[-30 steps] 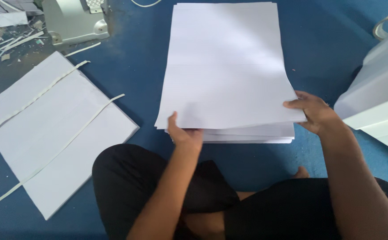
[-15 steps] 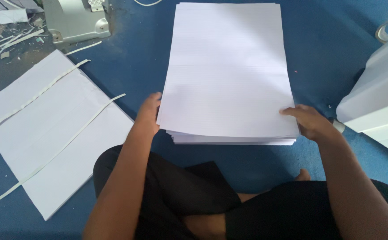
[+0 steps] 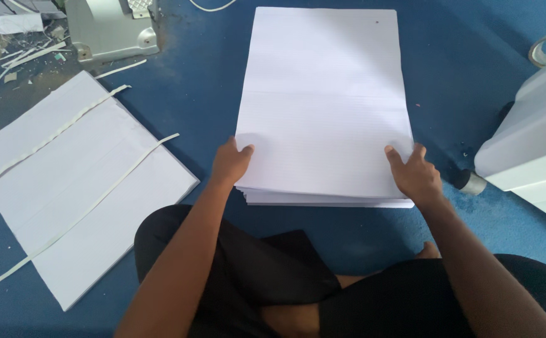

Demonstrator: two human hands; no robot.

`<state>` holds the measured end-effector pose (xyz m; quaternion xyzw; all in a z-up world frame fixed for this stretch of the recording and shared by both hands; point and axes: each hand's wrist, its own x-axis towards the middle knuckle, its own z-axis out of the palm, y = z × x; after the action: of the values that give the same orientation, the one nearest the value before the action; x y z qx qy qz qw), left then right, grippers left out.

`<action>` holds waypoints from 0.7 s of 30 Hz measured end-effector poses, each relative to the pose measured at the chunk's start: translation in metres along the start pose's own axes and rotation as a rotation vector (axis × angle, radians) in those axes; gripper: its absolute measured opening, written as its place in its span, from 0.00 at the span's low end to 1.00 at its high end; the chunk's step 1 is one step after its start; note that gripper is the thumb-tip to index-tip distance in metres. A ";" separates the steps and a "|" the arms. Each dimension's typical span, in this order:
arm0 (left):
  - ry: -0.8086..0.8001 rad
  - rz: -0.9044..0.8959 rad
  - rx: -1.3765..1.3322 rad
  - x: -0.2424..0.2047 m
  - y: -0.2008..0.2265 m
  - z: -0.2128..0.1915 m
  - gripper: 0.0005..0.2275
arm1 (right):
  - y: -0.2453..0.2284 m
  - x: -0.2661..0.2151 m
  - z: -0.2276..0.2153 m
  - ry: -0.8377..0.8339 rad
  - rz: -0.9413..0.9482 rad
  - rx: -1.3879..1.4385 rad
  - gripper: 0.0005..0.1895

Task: The person folds a stack of lined paper sheets in half lengthwise, aligns the edges, and presses the crease. They then lift the folded stack, fan it open to check alignment, and place it back down.

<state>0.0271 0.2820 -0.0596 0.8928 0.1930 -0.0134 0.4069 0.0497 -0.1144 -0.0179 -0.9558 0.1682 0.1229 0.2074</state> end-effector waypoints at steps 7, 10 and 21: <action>0.136 0.118 -0.107 -0.007 0.011 -0.001 0.23 | -0.002 0.001 -0.015 -0.082 0.005 0.186 0.50; 0.037 -0.074 -0.409 -0.009 0.023 -0.013 0.19 | -0.002 -0.008 -0.032 -0.155 0.041 0.528 0.46; -0.213 -0.305 -0.528 0.006 0.030 -0.020 0.24 | -0.051 -0.113 -0.047 -0.265 0.117 1.402 0.57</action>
<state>0.0406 0.2806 -0.0256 0.7107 0.2775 -0.1171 0.6357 -0.0265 -0.0609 0.0759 -0.5641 0.2320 0.1121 0.7845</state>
